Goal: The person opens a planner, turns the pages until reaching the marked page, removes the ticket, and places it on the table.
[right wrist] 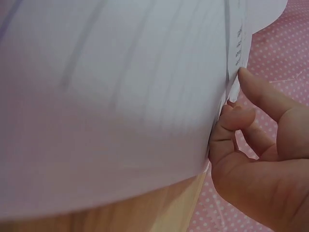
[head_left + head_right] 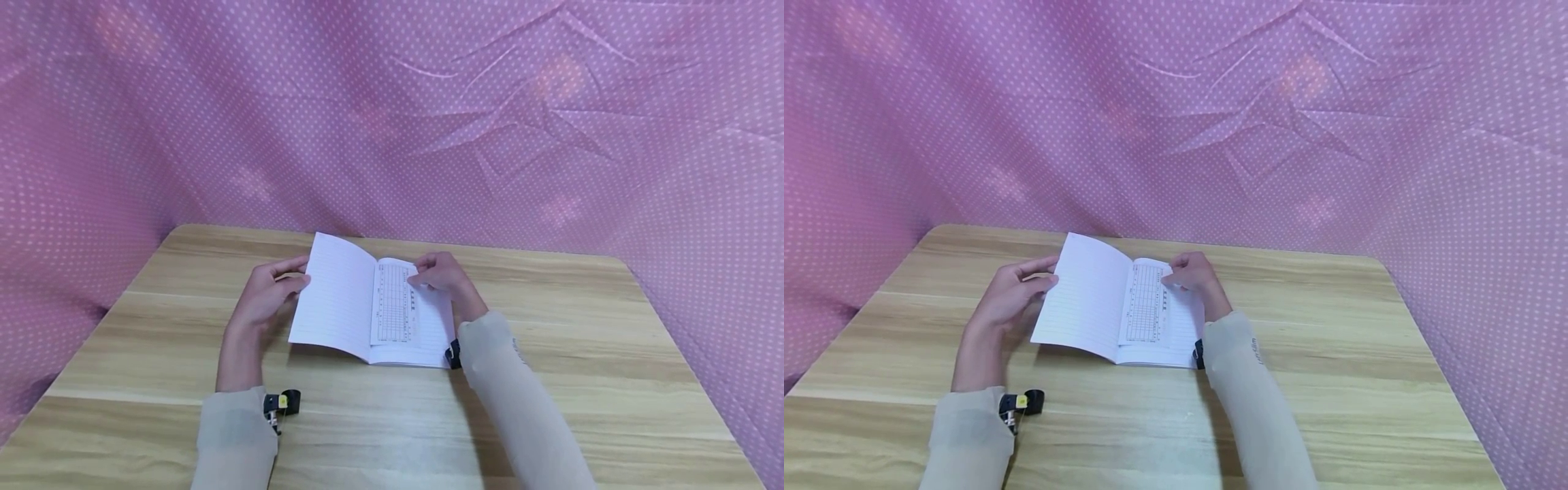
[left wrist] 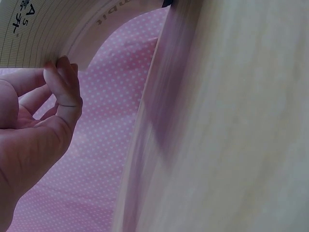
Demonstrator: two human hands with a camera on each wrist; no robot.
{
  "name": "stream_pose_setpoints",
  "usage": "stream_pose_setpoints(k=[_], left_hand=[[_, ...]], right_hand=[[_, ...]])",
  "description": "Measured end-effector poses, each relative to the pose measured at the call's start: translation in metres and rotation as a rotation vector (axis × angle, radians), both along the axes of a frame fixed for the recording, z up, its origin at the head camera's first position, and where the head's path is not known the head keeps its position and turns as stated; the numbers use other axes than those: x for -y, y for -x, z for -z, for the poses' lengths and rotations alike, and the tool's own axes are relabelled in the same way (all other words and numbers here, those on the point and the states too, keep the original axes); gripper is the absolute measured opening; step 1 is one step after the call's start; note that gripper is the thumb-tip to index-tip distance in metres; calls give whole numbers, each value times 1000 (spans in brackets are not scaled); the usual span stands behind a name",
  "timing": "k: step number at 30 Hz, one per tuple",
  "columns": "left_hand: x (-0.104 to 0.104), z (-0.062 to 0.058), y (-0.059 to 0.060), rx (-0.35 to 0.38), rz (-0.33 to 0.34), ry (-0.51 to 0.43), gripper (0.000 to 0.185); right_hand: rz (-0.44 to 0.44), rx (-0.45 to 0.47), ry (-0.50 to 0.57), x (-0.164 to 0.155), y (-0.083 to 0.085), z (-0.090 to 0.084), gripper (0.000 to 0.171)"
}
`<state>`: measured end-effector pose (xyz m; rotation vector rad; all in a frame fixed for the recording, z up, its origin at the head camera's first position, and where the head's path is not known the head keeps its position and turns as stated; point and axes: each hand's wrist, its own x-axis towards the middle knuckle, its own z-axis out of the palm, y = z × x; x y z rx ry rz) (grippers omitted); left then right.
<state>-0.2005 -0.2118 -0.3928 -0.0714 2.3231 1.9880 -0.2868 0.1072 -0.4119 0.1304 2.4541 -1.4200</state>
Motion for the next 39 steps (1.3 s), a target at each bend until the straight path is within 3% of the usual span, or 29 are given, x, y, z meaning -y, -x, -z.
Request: stream_pose_setpoints(k=[14, 28, 39], left_hand=[[-1, -1, -1, 0, 4, 8, 45], [-2, -3, 2, -20, 20, 16, 45], [-5, -4, 0, -14, 18, 20, 46]], right_hand=[[29, -21, 59, -3, 3, 4, 11], [12, 46, 273, -3, 2, -4, 14], [-3, 138, 455, -13, -3, -6, 31]])
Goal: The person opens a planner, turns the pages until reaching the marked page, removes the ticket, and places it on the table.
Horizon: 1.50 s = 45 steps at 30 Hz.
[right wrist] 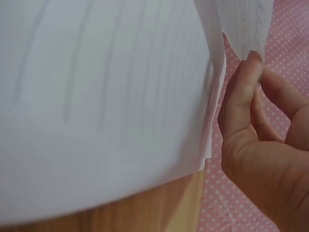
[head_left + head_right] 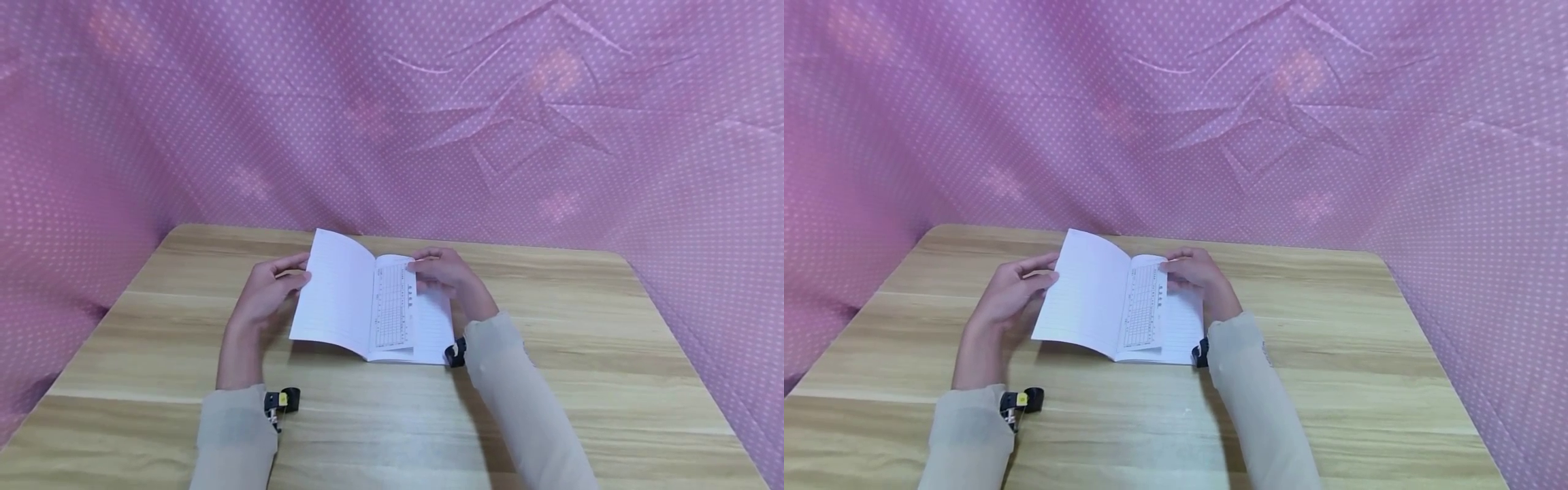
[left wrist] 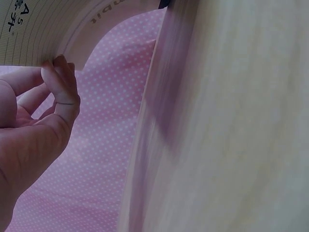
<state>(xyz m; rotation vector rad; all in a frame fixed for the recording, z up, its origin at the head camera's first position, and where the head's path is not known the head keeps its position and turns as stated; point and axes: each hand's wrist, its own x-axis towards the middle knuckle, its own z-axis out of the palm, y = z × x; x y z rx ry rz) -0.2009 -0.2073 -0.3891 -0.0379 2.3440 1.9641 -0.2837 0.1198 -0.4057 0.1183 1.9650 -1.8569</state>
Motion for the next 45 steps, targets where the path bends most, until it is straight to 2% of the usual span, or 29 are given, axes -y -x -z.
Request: stream_pose_setpoints(k=[5, 10, 21, 30, 36, 45], left_hand=[[0, 1, -1, 1, 2, -4, 47], [-1, 0, -1, -2, 4, -2, 47], [-8, -5, 2, -29, 24, 11, 45], [-17, -14, 5, -48, 58, -91, 48], [-25, -17, 8, -11, 62, -137, 52], [-43, -21, 15, -3, 107, -281, 53]], right_hand=[[-2, 0, 43, -3, -3, 1, 21], [5, -41, 49, -8, -6, 0, 12], [75, -33, 55, -22, -9, -6, 18], [47, -83, 68, -36, -8, -17, 10], [49, -89, 45, -50, -10, -24, 14], [51, -112, 15, -70, -15, -29, 15]])
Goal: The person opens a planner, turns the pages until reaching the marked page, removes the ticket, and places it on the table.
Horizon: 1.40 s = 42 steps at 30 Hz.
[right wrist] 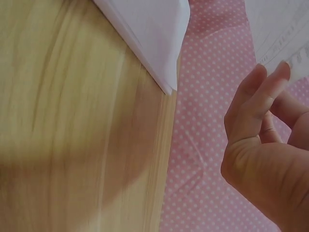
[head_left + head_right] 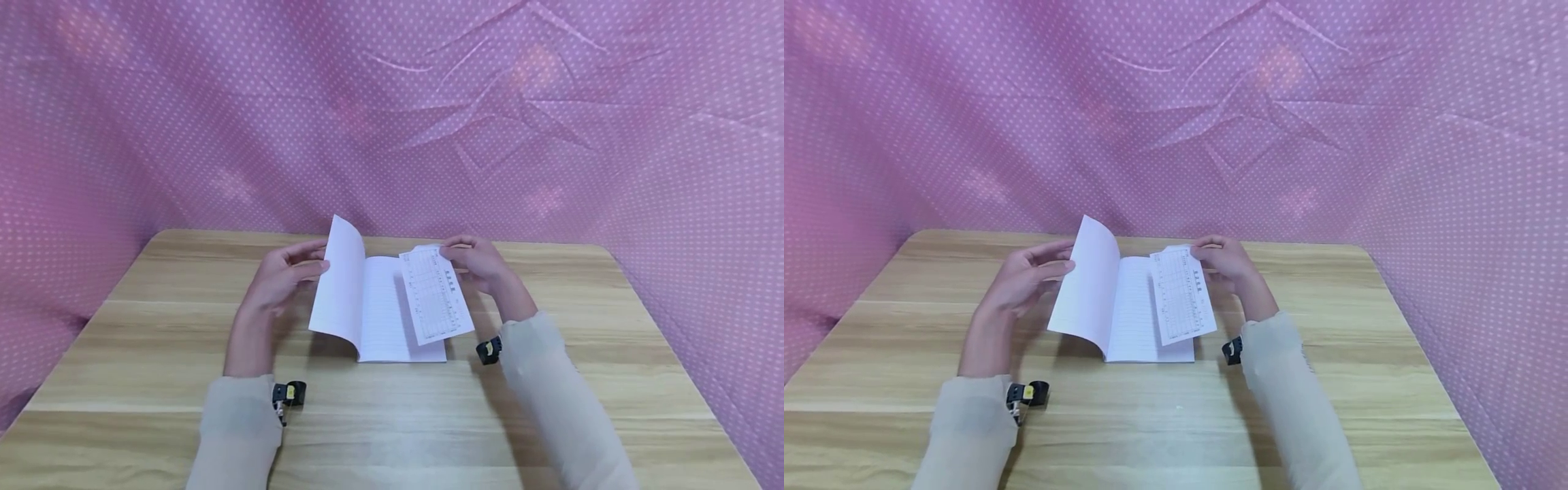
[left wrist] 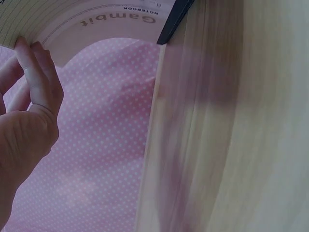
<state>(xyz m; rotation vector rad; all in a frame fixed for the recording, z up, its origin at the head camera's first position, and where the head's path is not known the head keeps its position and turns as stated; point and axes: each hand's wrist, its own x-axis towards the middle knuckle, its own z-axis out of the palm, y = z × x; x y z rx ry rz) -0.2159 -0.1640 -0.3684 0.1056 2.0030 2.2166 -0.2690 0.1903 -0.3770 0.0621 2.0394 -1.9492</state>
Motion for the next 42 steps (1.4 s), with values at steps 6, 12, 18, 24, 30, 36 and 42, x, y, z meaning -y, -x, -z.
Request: stream_pose_setpoints(k=[6, 12, 18, 24, 30, 36, 42], left_hand=[[-13, 1, 1, 13, 8, -83, 54], [-23, 3, 1, 58, 1, -133, 55], [-36, 1, 3, 64, 17, -157, 55], [-49, -1, 7, 62, 48, -158, 55], [-63, -1, 10, 65, 66, -150, 54], [-77, 2, 11, 62, 71, -150, 54], [-90, 4, 15, 70, 79, -113, 54]], right_hand=[[16, 3, 12, -9, -3, -2, 13], [0, 16, 11, -18, -4, -2, 15], [13, 21, 8, -27, -5, -2, 16], [12, 5, 14, -39, -7, -5, 15], [15, 8, 1, -49, -6, -3, 14], [12, -7, -14, -57, -7, -3, 15], [32, 0, -17, -67, -10, -1, 19]])
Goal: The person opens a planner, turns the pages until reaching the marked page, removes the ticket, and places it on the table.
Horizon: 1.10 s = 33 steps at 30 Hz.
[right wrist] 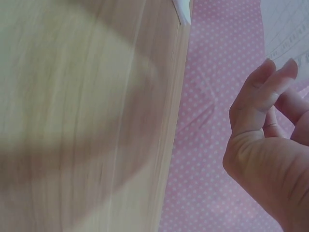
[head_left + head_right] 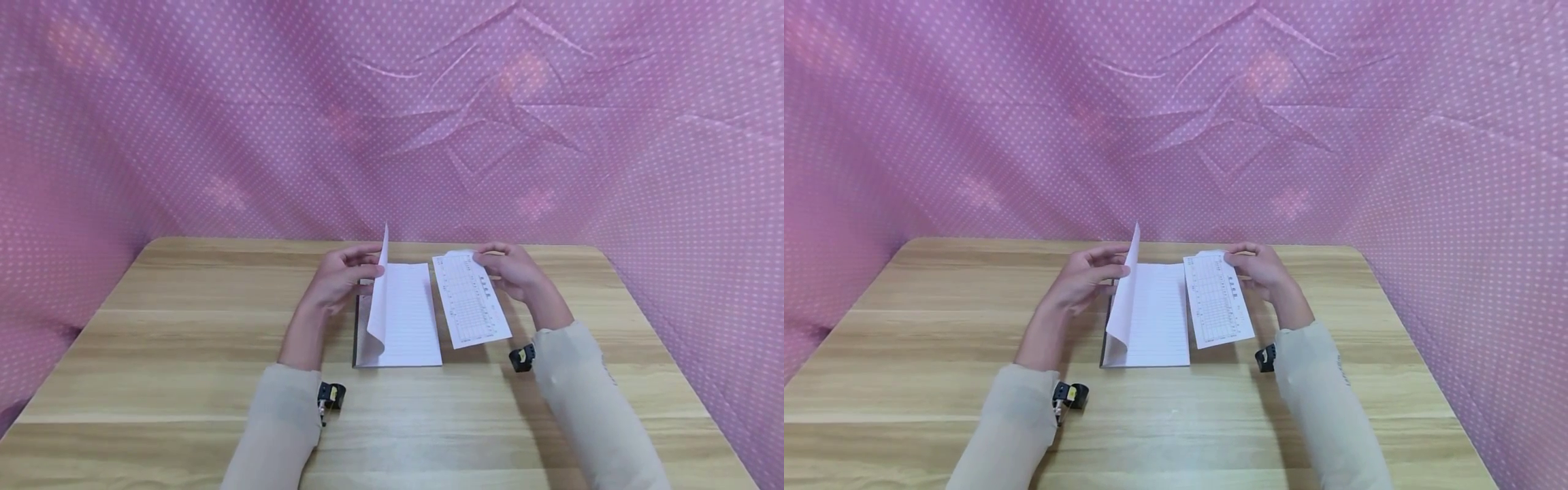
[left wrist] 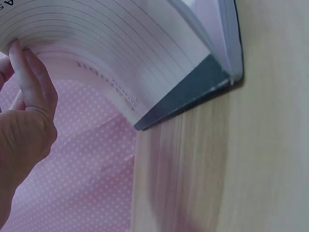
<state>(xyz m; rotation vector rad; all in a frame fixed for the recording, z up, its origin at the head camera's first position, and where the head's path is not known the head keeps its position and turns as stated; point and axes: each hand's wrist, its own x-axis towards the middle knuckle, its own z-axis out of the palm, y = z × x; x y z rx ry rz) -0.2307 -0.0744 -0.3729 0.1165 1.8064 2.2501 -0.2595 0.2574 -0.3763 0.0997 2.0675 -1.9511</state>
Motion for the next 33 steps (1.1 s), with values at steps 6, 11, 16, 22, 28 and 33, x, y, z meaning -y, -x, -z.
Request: stream_pose_setpoints(k=[6, 11, 16, 22, 28, 33], left_hand=[[-14, 1, 2, 15, 0, 63, 53], [-23, 4, 3, 25, 2, 89, 51], [-30, 8, 3, 25, 2, 95, 50], [-39, 11, 3, 38, 7, 129, 51], [-49, 17, 5, 49, 23, 183, 51], [-55, 25, 6, 42, 30, 199, 48]], right_hand=[[0, 4, -3, -10, -1, 3, 20], [-6, 13, -21, -18, -2, 5, 21], [-1, 30, -40, -27, -5, 8, 25], [10, 52, -60, -37, -5, 16, 24], [39, 88, -74, -46, -3, 20, 19], [44, 119, -86, -52, -1, 20, 19]])
